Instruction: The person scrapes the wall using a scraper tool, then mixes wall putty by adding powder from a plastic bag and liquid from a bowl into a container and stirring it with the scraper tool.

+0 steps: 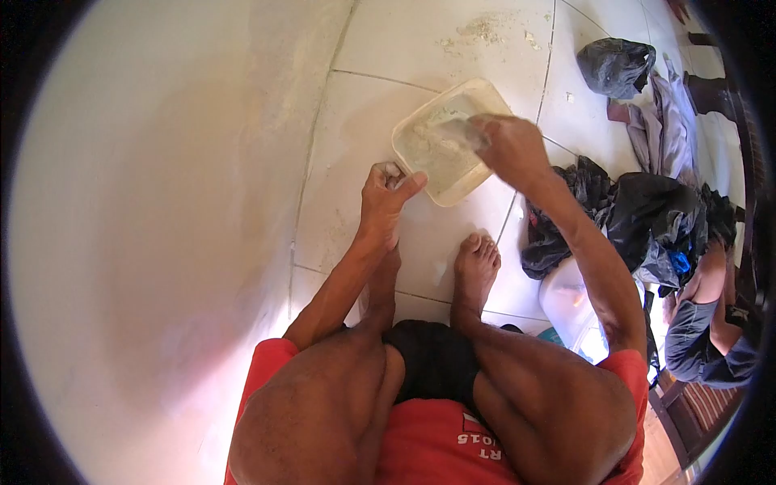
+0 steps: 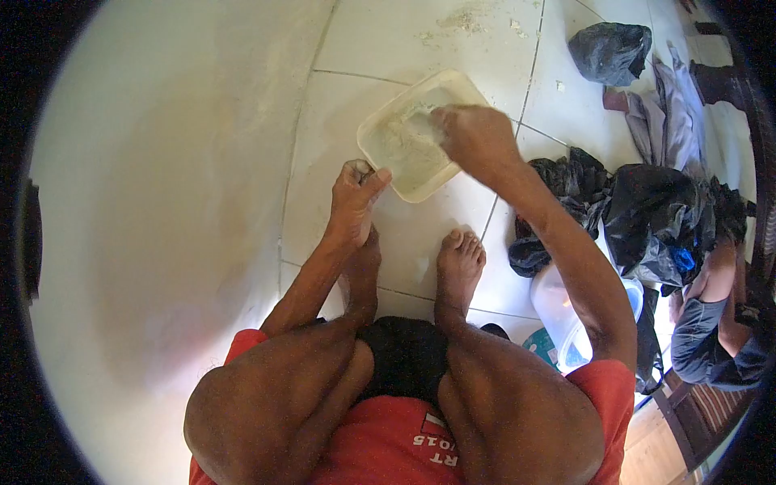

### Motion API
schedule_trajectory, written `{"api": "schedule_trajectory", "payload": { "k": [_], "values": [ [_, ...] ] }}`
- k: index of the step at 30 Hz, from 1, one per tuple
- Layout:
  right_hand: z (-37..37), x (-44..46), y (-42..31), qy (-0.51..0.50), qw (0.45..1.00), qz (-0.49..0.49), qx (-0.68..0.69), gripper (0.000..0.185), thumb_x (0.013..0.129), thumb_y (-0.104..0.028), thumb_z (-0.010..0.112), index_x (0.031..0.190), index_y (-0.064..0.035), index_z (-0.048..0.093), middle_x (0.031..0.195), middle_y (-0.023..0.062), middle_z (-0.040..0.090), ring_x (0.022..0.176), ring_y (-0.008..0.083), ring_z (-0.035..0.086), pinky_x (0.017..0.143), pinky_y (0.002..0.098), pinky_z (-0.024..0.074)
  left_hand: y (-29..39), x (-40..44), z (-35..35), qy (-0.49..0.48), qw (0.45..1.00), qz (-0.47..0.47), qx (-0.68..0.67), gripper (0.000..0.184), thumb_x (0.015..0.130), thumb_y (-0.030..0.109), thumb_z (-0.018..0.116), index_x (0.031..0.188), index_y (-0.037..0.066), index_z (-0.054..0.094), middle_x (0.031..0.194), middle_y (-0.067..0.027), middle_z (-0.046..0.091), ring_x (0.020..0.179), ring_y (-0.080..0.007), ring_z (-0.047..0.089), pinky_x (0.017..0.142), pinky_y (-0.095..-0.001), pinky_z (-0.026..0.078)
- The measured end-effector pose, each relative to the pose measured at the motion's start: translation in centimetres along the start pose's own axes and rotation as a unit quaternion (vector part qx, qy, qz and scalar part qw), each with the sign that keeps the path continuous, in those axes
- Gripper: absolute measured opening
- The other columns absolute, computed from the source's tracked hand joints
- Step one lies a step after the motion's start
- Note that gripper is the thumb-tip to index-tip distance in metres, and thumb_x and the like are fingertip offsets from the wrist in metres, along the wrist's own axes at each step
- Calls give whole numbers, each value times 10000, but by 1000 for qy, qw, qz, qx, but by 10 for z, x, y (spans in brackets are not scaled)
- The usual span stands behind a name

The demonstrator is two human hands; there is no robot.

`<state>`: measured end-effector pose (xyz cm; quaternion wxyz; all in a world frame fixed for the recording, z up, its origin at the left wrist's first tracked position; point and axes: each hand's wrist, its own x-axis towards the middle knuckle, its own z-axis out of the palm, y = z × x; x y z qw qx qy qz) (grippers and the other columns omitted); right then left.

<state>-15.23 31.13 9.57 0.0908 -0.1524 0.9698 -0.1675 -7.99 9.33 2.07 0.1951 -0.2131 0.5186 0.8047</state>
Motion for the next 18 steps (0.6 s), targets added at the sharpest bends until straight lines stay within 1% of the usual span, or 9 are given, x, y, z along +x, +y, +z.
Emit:
{"api": "schedule_trajectory", "payload": {
  "k": [1, 2, 3, 5, 7, 12, 14, 15, 18],
  "values": [
    [-1, 4, 7, 14, 999, 26, -25, 181, 767, -112, 617, 934, -76, 677, 799, 144, 678, 777, 346, 672, 689, 436, 540, 0, 0, 0, -1, 1000, 0, 1, 339, 835, 108, 769, 1021, 88, 486, 995, -16, 559, 951, -133, 559, 927, -317, 443],
    [7, 7, 19, 100, 995, 3, -24, 155, 770, -116, 614, 907, -70, 668, 805, 148, 684, 753, 343, 676, 662, 451, 539, 0, -1, 0, -2, 1000, 0, 1, 339, 835, 108, 769, 1021, 88, 486, 995, -16, 559, 951, -133, 559, 927, -317, 443],
    [6, 12, 21, 100, 995, 3, -25, 155, 770, -116, 614, 907, -70, 668, 805, 148, 684, 753, 343, 676, 662, 451, 539, 2, -2, 3, -7, 1000, 1, -13, 340, 833, 109, 771, 1023, 90, 489, 1001, -13, 559, 961, -132, 556, 932, -321, 440],
    [5, 18, 23, 51, 997, 40, -47, 152, 767, -115, 621, 901, -59, 665, 807, 159, 687, 737, 343, 681, 643, 457, 537, 1, -2, 4, -13, 1000, 2, -27, 342, 830, 110, 774, 1024, 93, 492, 1007, -11, 559, 972, -132, 553, 937, -325, 437],
    [14, 22, 24, 46, 996, 47, -61, 164, 764, -111, 623, 911, -54, 668, 802, 165, 686, 737, 346, 682, 646, 457, 538, -1, -2, 3, -5, 1000, 4, -6, 349, 826, 115, 779, 1031, 95, 497, 1012, -5, 558, 986, -130, 549, 944, -327, 434],
    [29, 25, 26, 20, 995, 59, -78, 196, 757, -113, 627, 935, -47, 674, 788, 185, 680, 736, 361, 678, 653, 461, 538, -3, -1, 2, -5, 1000, 11, -6, 356, 824, 119, 782, 1039, 94, 499, 1010, 0, 557, 979, -132, 549, 948, -328, 431],
    [30, 22, 25, 36, 998, 34, -38, 208, 753, -115, 632, 945, -48, 674, 789, 187, 678, 743, 364, 677, 660, 471, 537, -4, -2, 1, -3, 1000, 10, -5, 356, 825, 119, 782, 1041, 94, 499, 1006, 1, 556, 974, -132, 550, 946, -328, 431],
    [27, 20, 21, 35, 998, 34, -38, 208, 753, -115, 632, 945, -48, 674, 789, 187, 678, 743, 364, 677, 660, 471, 537, -4, -3, 2, -4, 1000, 8, -13, 358, 825, 121, 782, 1043, 93, 499, 1005, 1, 555, 972, -133, 548, 946, -328, 430],
    [22, 11, 6, 8, 999, 36, -13, 235, 746, -124, 640, 968, -56, 678, 794, 184, 678, 753, 362, 676, 668, 474, 536, -2, -4, 5, -8, 999, 3, -31, 362, 826, 123, 782, 1047, 88, 498, 1002, -4, 553, 970, -133, 546, 938, -330, 434]
  ]
}}
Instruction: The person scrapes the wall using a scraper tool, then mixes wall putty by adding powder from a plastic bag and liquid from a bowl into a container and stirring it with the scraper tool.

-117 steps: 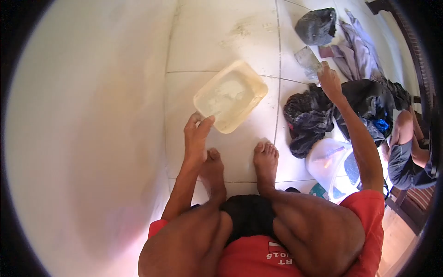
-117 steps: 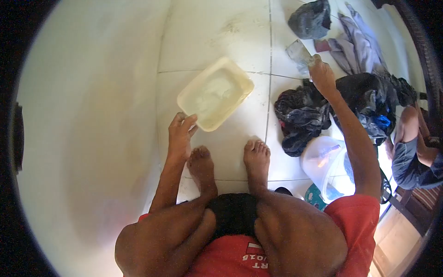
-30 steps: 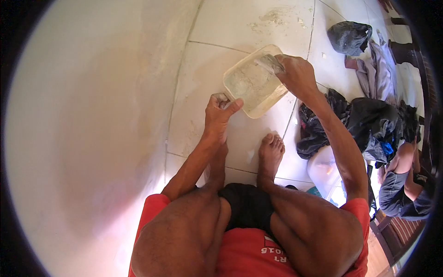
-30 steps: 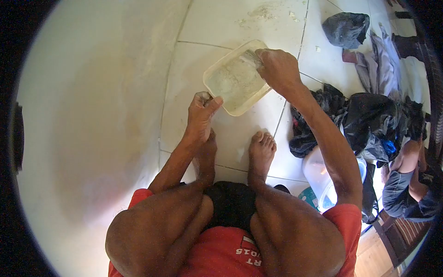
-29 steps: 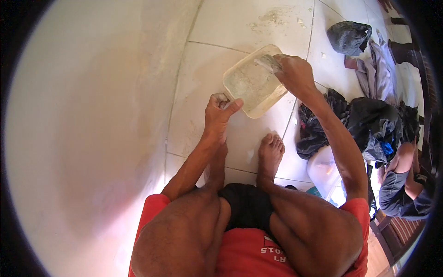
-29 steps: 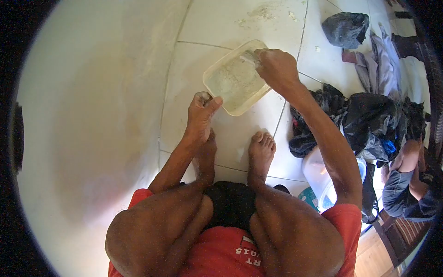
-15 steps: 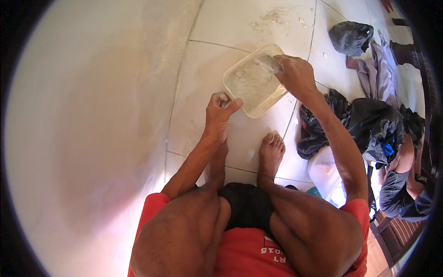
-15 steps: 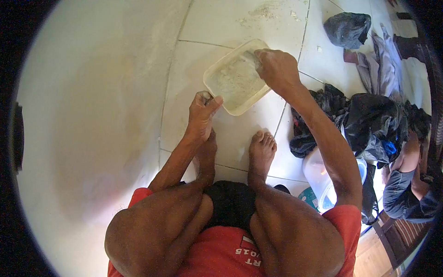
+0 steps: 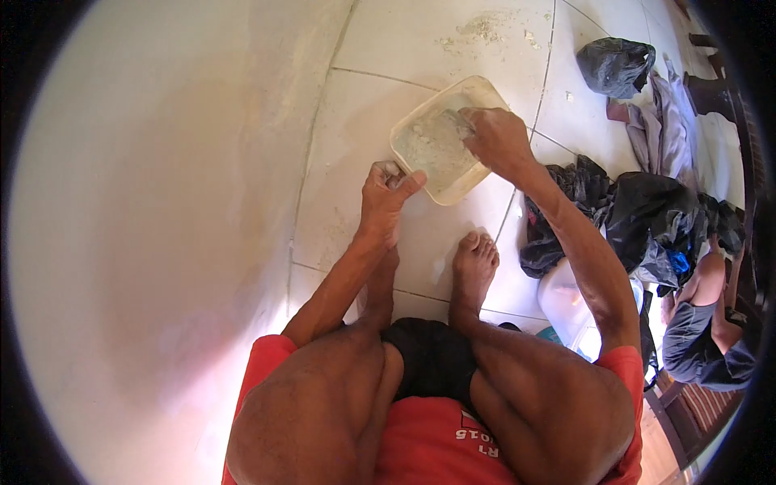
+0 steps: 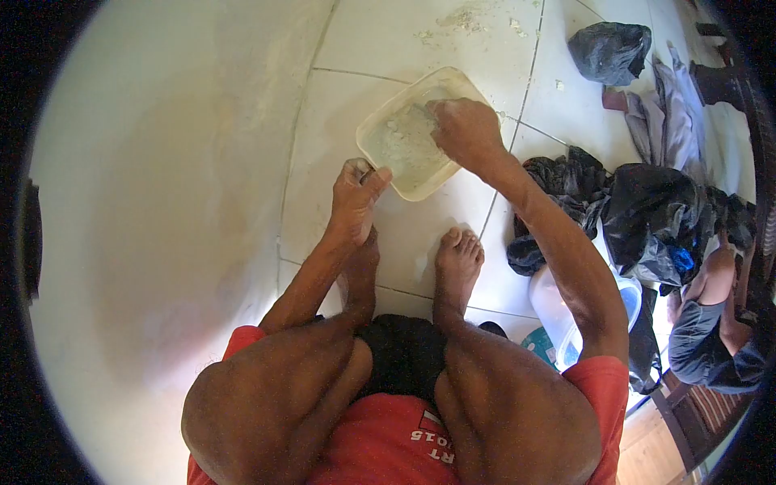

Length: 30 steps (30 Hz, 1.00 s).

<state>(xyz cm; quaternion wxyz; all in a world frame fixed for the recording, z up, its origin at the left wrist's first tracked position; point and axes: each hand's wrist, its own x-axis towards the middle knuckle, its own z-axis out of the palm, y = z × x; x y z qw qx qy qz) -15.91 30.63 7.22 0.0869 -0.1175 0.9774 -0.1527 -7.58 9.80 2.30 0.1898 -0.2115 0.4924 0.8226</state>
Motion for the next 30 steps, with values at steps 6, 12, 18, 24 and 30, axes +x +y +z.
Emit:
{"api": "schedule_trajectory", "payload": {
  "k": [6, 12, 18, 24, 30],
  "values": [
    [-5, -15, -6, -18, 994, -97, 45, 282, 747, -142, 629, 1016, -76, 687, 797, 168, 679, 749, 355, 673, 660, 462, 539, 2, 2, 1, 13, 1000, 2, 9, 358, 830, 107, 775, 1047, 72, 493, 1006, -24, 549, 960, -137, 544, 907, -326, 456],
    [-4, 8, 21, 43, 997, -12, -55, 267, 757, -118, 622, 1011, -93, 701, 771, 150, 679, 740, 339, 676, 643, 447, 538, 1, 2, 1, -4, 1000, 6, -19, 367, 824, 86, 775, 1054, 57, 490, 1023, -39, 546, 983, -148, 546, 910, -324, 459],
    [19, -2, -9, 72, 993, -96, -15, 162, 776, -67, 592, 905, -83, 690, 896, 86, 688, 846, 283, 670, 657, 416, 548, -2, 7, -3, -1, 1000, 8, 3, 423, 796, 73, 792, 1073, 26, 475, 1066, -75, 564, 1036, -167, 550, 947, -333, 453],
    [7, -14, -23, -24, 975, -219, -29, 133, 781, -78, 606, 889, -102, 680, 856, 38, 654, 891, 271, 651, 712, 393, 548, 4, 7, -2, -1, 1000, 1, 2, 512, 761, 102, 830, 1089, -10, 454, 1108, -114, 574, 1079, -187, 552, 972, -326, 450],
    [-11, -18, 10, -15, 968, -241, -59, 221, 784, -81, 605, 970, -140, 711, 943, 11, 684, 923, 241, 646, 772, 372, 546, 4, 9, -4, -4, 1000, -13, 10, 551, 739, 78, 835, 1113, -15, 441, 1152, -136, 553, 1166, -207, 512, 1018, -340, 425]
  ]
}}
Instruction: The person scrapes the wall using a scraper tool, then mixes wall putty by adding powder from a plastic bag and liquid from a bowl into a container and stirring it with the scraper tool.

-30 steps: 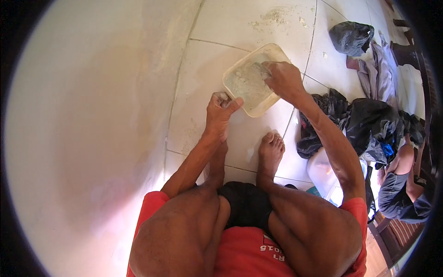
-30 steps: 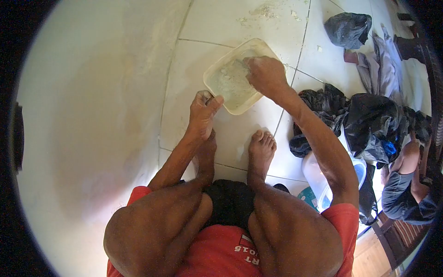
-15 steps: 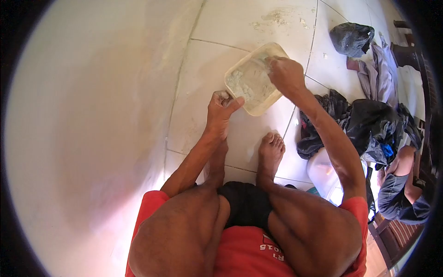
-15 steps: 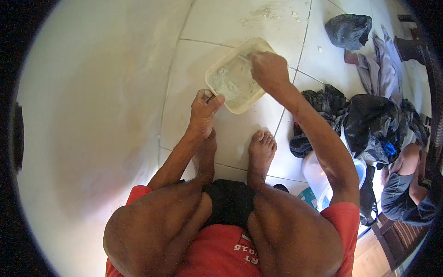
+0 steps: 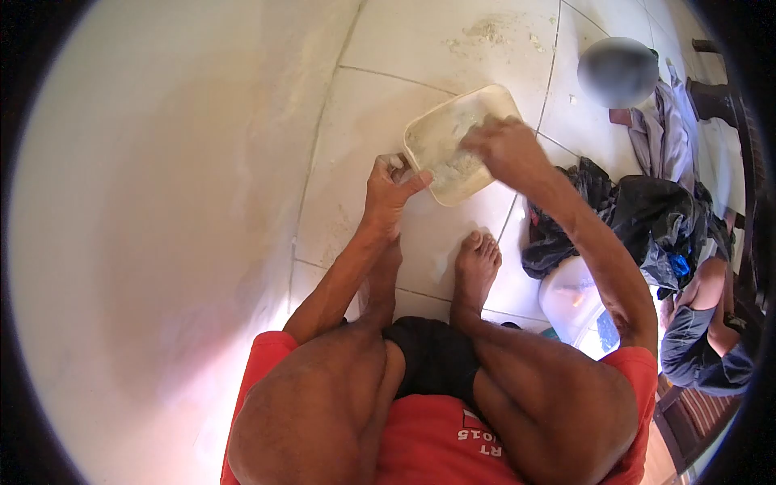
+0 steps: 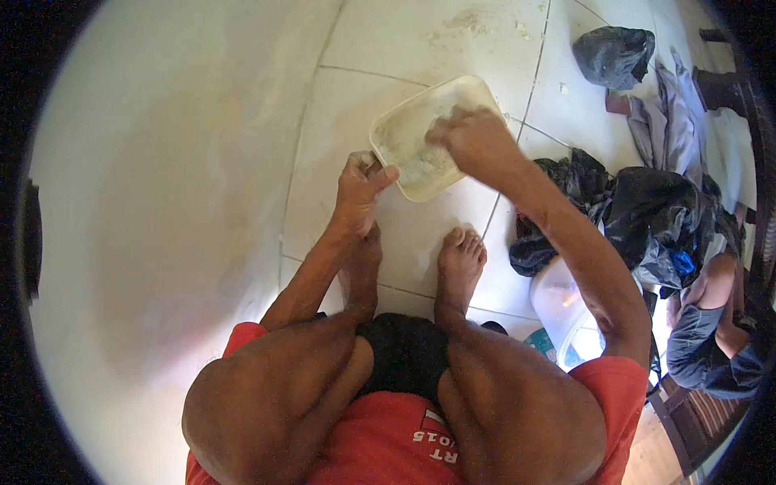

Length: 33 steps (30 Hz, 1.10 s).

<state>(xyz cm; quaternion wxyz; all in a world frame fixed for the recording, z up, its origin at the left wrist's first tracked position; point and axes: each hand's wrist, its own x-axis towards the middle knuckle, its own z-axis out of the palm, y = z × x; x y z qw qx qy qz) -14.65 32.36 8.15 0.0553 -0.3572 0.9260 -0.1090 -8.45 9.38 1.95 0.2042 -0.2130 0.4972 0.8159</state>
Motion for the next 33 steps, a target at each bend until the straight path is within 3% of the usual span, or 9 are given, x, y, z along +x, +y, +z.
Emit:
{"api": "schedule_trajectory", "payload": {
  "k": [1, 2, 5, 6, 12, 16, 22, 24, 33],
  "values": [
    [-5, 1, 4, 28, 999, 36, -12, 252, 785, -82, 605, 1001, -149, 717, 982, 7, 694, 934, 230, 646, 772, 371, 547, 0, 0, 0, -9, 1000, 12, 15, 566, 734, 62, 833, 1126, -14, 432, 1179, -144, 536, 1202, -217, 490, 1036, -347, 413],
    [-13, 0, 11, -7, 996, 90, -11, 270, 808, -91, 593, 1045, -140, 714, 1012, 36, 705, 917, 242, 667, 754, 381, 551, 0, -1, 0, -10, 1000, 9, 13, 566, 734, 62, 833, 1126, -14, 432, 1179, -144, 536, 1202, -217, 490, 1036, -347, 413],
    [-13, -3, 17, 29, 982, 184, 8, 230, 840, -104, 576, 1030, -120, 705, 948, 79, 703, 862, 281, 685, 723, 399, 554, 1, 0, -1, -36, 998, 43, 22, 629, 720, 30, 827, 1175, -8, 395, 1246, -161, 488, 1254, -236, 447, 1073, -364, 386],
    [-17, -3, 14, 40, 982, 187, 1, 191, 864, -122, 568, 1011, -93, 686, 906, 119, 692, 817, 321, 685, 711, 418, 551, 0, 1, -2, -45, 998, 49, 17, 653, 718, 12, 818, 1197, -9, 374, 1264, -163, 471, 1260, -242, 444, 1078, -366, 385],
    [-22, -13, 11, 28, 968, 249, 16, 164, 854, -120, 579, 984, -63, 661, 889, 141, 681, 823, 348, 671, 709, 442, 536, -4, 7, -10, -58, 998, 19, -35, 805, 729, -33, 778, 1358, -10, 276, 1335, -160, 434, 1268, -247, 448, 1080, -381, 391],
    [-23, -18, 10, 56, 970, 236, 26, 189, 832, -139, 616, 995, -56, 663, 885, 141, 680, 809, 352, 667, 712, 445, 529, 7, 5, -10, -62, 996, -52, -43, 871, 747, -3, 754, 1445, 37, 234, 1373, -115, 436, 1263, -238, 462, 1046, -392, 421],
    [-52, -7, -10, 79, 966, 243, 41, 233, 796, -192, 674, 976, -45, 678, 884, 127, 679, 833, 327, 667, 724, 426, 533, -8, 11, -17, -110, 985, -37, -129, 789, 729, 8, 697, 1421, 50, 319, 1359, -86, 474, 1250, -234, 489, 1015, -416, 448],
    [-61, -2, -15, 116, 972, 202, -28, 219, 798, -188, 672, 971, -54, 682, 893, 110, 682, 840, 304, 671, 722, 411, 539, -7, 11, -13, -107, 984, -37, -138, 780, 731, -3, 680, 1421, 50, 319, 1358, -85, 478, 1245, -236, 496, 1014, -424, 449],
    [-92, 12, -16, 113, 973, 169, -110, 161, 809, -131, 640, 958, -76, 670, 866, 96, 684, 828, 284, 682, 678, 401, 551, -8, 23, -2, -149, 973, -17, -173, 762, 735, -8, 651, 1420, 89, 331, 1326, -84, 505, 1211, -240, 526, 993, -437, 461]
  ]
}}
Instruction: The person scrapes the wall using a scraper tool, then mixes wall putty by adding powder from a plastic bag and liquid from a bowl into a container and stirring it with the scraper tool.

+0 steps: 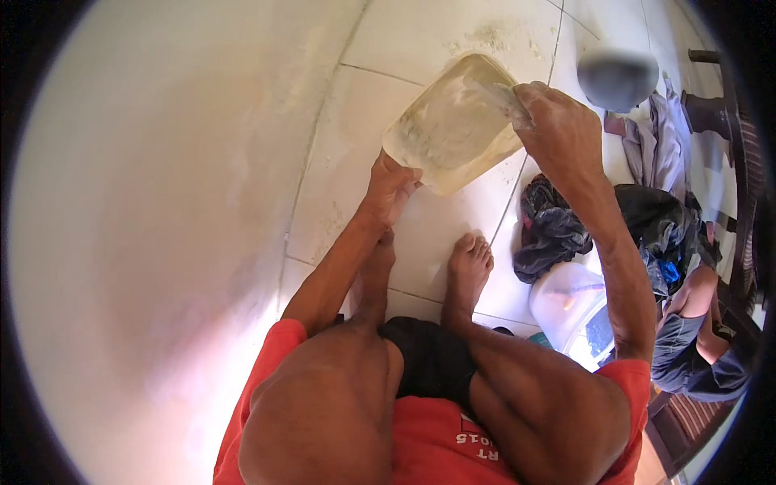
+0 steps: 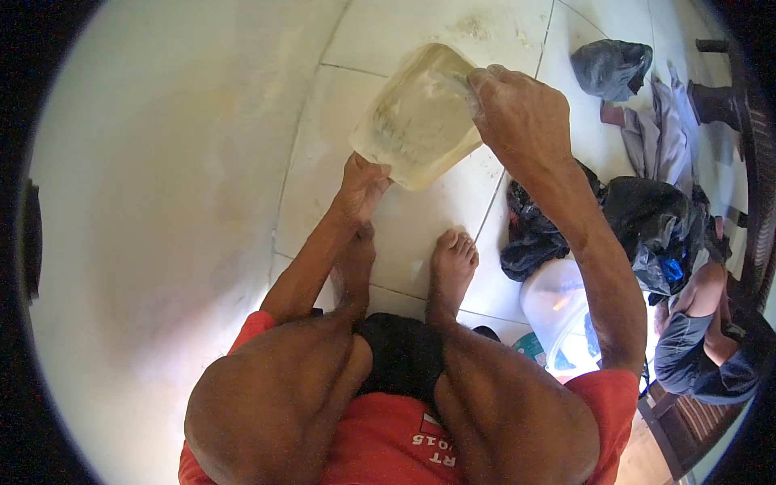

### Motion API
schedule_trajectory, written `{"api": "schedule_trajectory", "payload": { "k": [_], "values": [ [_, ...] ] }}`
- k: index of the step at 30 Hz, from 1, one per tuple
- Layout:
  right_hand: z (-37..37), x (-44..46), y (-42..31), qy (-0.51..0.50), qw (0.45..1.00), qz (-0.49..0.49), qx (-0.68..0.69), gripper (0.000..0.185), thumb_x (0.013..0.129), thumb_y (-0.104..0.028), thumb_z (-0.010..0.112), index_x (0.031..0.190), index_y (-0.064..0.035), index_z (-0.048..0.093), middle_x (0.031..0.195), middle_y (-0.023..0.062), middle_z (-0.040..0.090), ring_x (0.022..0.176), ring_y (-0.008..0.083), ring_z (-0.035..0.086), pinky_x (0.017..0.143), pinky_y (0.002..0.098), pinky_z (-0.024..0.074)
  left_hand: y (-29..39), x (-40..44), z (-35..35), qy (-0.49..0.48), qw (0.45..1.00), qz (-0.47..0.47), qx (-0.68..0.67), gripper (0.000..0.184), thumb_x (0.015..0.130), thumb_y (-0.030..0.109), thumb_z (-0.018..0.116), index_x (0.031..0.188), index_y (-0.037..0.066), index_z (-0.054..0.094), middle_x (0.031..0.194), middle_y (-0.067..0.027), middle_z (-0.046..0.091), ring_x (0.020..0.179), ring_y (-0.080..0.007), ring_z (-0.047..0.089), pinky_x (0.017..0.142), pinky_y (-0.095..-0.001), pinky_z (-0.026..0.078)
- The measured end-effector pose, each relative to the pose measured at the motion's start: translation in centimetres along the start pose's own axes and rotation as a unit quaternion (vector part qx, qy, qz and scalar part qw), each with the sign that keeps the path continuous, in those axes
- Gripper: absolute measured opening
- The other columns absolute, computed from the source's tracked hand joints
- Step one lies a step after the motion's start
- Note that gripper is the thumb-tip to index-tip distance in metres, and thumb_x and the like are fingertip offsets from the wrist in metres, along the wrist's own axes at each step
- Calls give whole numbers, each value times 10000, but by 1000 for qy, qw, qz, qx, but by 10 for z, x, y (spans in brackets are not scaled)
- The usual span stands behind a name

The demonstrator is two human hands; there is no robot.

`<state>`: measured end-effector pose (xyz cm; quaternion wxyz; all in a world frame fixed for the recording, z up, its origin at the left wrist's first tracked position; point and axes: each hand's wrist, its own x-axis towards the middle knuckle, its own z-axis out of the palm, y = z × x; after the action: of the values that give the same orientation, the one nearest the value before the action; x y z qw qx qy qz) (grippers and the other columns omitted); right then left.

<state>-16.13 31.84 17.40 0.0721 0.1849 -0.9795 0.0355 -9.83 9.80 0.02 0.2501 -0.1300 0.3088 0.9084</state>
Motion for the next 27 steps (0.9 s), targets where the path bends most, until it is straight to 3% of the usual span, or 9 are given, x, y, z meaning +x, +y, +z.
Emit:
{"api": "schedule_trajectory", "payload": {
  "k": [13, 15, 27],
  "values": [
    [-19, 17, -14, -21, 1000, 18, -9, 199, 806, -159, 644, 978, -64, 680, 871, 123, 695, 755, 330, 679, 649, 416, 541, 9, 5, 4, 0, 999, 15, -33, 762, 743, -78, 635, 1418, 122, 343, 1312, -66, 522, 1201, -227, 537, 1001, -406, 453],
    [-17, 17, -13, -47, 998, 44, 18, 318, 745, -120, 680, 1055, -50, 689, 937, 161, 699, 788, 354, 673, 691, 416, 532, 8, 6, 4, 1, 999, 17, -37, 765, 742, -80, 636, 1419, 123, 343, 1314, -66, 521, 1207, -229, 535, 1006, -409, 453],
    [-9, 17, -11, -7, 1000, 22, 13, 206, 819, -163, 624, 984, -55, 682, 866, 132, 692, 777, 329, 677, 663, 426, 537, 8, 6, 5, 14, 999, 18, -46, 773, 744, -104, 653, 1413, 114, 332, 1340, -71, 505, 1235, -236, 520, 1019, -412, 456]
  ]
}}
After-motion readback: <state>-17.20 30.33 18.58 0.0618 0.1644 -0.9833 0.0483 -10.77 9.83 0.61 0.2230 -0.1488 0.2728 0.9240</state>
